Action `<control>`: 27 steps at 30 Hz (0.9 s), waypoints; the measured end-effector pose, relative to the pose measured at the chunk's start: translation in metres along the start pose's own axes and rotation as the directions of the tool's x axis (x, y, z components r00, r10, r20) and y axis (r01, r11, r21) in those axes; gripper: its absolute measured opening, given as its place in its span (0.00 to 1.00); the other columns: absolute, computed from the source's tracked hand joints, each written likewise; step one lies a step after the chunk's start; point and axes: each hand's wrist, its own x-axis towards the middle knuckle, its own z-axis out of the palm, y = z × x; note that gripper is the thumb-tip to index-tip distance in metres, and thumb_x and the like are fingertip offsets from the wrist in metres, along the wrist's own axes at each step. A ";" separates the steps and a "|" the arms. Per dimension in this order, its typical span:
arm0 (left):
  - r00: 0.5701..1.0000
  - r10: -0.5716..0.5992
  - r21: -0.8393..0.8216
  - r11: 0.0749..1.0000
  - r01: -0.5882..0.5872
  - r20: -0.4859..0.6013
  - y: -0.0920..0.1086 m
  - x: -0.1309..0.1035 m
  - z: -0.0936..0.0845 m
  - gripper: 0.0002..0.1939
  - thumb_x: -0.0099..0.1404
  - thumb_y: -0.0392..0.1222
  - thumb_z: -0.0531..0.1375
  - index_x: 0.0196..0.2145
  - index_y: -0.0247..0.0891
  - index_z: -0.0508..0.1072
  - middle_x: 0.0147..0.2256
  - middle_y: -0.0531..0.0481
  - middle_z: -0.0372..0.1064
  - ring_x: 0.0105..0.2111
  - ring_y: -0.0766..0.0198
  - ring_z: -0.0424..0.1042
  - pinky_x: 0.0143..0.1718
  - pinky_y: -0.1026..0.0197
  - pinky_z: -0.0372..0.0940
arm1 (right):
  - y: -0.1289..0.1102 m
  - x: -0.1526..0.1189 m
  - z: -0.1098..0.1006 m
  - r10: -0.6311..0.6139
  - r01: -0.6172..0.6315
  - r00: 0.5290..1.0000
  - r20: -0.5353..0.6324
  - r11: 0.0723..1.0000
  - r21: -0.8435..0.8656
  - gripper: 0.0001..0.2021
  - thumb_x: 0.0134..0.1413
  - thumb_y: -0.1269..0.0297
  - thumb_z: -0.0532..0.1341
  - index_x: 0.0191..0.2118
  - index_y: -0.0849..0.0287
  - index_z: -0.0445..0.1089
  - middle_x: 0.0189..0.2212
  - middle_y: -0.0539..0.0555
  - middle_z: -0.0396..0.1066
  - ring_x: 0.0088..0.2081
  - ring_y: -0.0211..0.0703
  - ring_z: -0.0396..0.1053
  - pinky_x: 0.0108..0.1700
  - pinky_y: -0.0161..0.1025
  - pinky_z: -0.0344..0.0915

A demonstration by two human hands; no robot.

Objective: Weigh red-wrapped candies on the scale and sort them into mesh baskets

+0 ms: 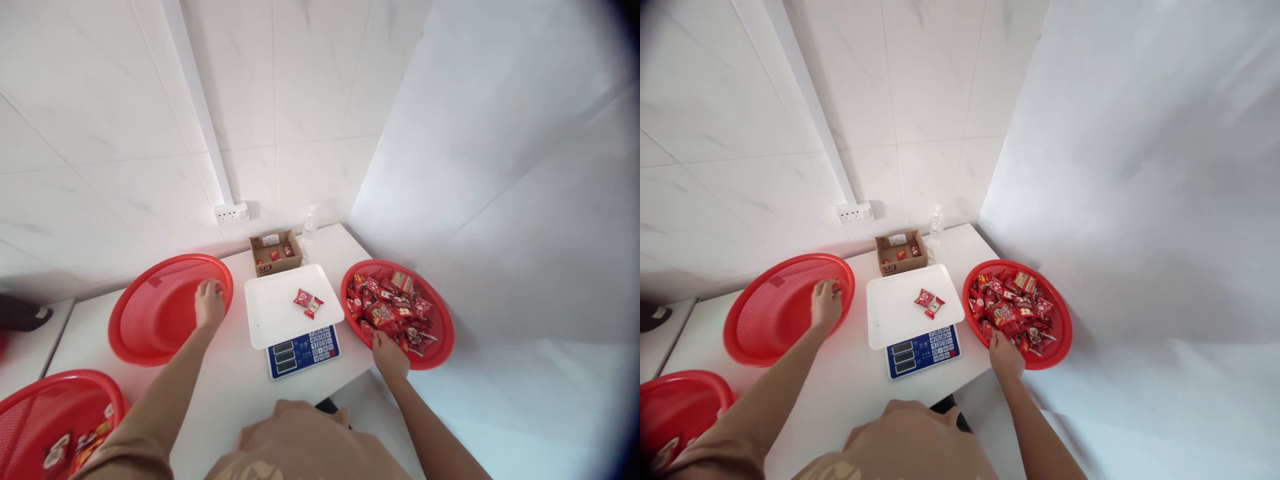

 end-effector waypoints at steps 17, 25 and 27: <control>0.612 0.483 -0.124 0.837 -0.534 0.626 0.136 -0.050 0.102 0.29 0.64 0.54 0.52 0.61 0.48 0.56 0.66 0.43 0.41 0.64 0.43 0.42 0.59 0.40 0.48 | -0.002 0.001 -0.001 0.033 -0.034 0.999 0.038 0.999 0.039 0.22 0.63 0.56 0.40 0.51 0.51 0.66 0.43 0.56 0.74 0.42 0.47 0.71 0.39 0.39 0.63; 0.585 0.516 -0.070 0.784 -0.617 0.626 0.145 -0.056 0.103 0.21 0.63 0.32 0.49 0.51 0.46 0.67 0.49 0.44 0.66 0.50 0.51 0.61 0.45 0.48 0.63 | -0.002 0.001 -0.002 0.032 -0.033 0.999 0.027 0.999 0.038 0.23 0.63 0.56 0.39 0.52 0.52 0.66 0.42 0.57 0.73 0.43 0.47 0.71 0.40 0.40 0.63; 0.617 0.496 -0.053 0.804 -0.593 0.610 0.135 -0.052 0.092 0.22 0.60 0.30 0.50 0.49 0.46 0.68 0.48 0.46 0.67 0.47 0.54 0.63 0.43 0.52 0.64 | -0.002 0.000 -0.003 0.028 -0.029 0.999 0.033 0.999 0.029 0.23 0.63 0.56 0.39 0.51 0.52 0.66 0.42 0.57 0.74 0.42 0.47 0.71 0.39 0.40 0.63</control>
